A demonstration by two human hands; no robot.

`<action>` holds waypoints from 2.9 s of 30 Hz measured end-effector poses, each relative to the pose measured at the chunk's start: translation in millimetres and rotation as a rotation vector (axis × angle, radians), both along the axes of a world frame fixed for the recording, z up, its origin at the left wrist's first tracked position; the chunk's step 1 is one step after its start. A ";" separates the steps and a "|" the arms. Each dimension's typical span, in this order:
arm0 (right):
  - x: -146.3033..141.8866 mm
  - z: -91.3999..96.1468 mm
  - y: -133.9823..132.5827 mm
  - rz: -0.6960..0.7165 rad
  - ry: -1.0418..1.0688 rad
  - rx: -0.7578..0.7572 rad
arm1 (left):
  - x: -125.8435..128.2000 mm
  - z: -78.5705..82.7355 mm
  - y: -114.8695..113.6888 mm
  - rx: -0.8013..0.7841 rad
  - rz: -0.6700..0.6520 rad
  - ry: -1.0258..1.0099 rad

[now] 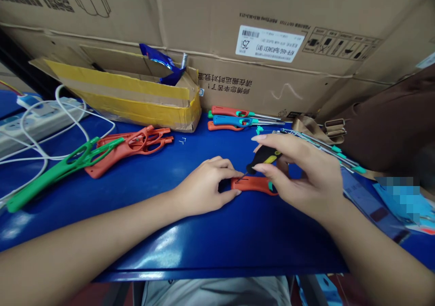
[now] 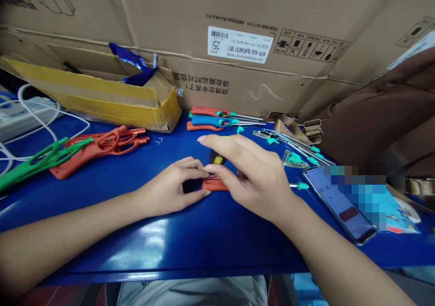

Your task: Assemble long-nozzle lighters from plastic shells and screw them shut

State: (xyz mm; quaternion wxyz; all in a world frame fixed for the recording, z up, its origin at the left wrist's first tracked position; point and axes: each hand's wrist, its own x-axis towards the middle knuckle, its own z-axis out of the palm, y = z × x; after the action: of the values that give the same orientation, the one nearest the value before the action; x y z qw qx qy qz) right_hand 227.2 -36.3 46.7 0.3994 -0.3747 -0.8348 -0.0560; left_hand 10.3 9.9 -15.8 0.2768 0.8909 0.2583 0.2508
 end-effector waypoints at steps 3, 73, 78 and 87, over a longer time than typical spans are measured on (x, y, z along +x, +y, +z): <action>-3.9 2.1 -4.3 -0.028 -0.105 0.061 | 0.4 -0.8 0.2 0.001 -0.005 0.003; 85.3 -21.1 59.1 -0.535 -0.506 -0.651 | 20.5 28.5 77.9 0.448 0.210 0.381; 77.0 -15.3 53.7 -0.560 -0.507 -0.606 | 31.0 30.9 100.2 0.425 0.234 0.476; 57.3 -2.4 36.1 -0.481 -0.545 -0.603 | 5.9 47.5 108.4 0.419 0.115 0.615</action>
State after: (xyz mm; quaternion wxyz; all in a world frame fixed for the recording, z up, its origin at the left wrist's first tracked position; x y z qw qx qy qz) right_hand 284.6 -0.2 44.3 0.0148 -0.6285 -0.7777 0.0014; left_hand 16.2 118.2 31.8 -0.0167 0.9459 0.3222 0.0342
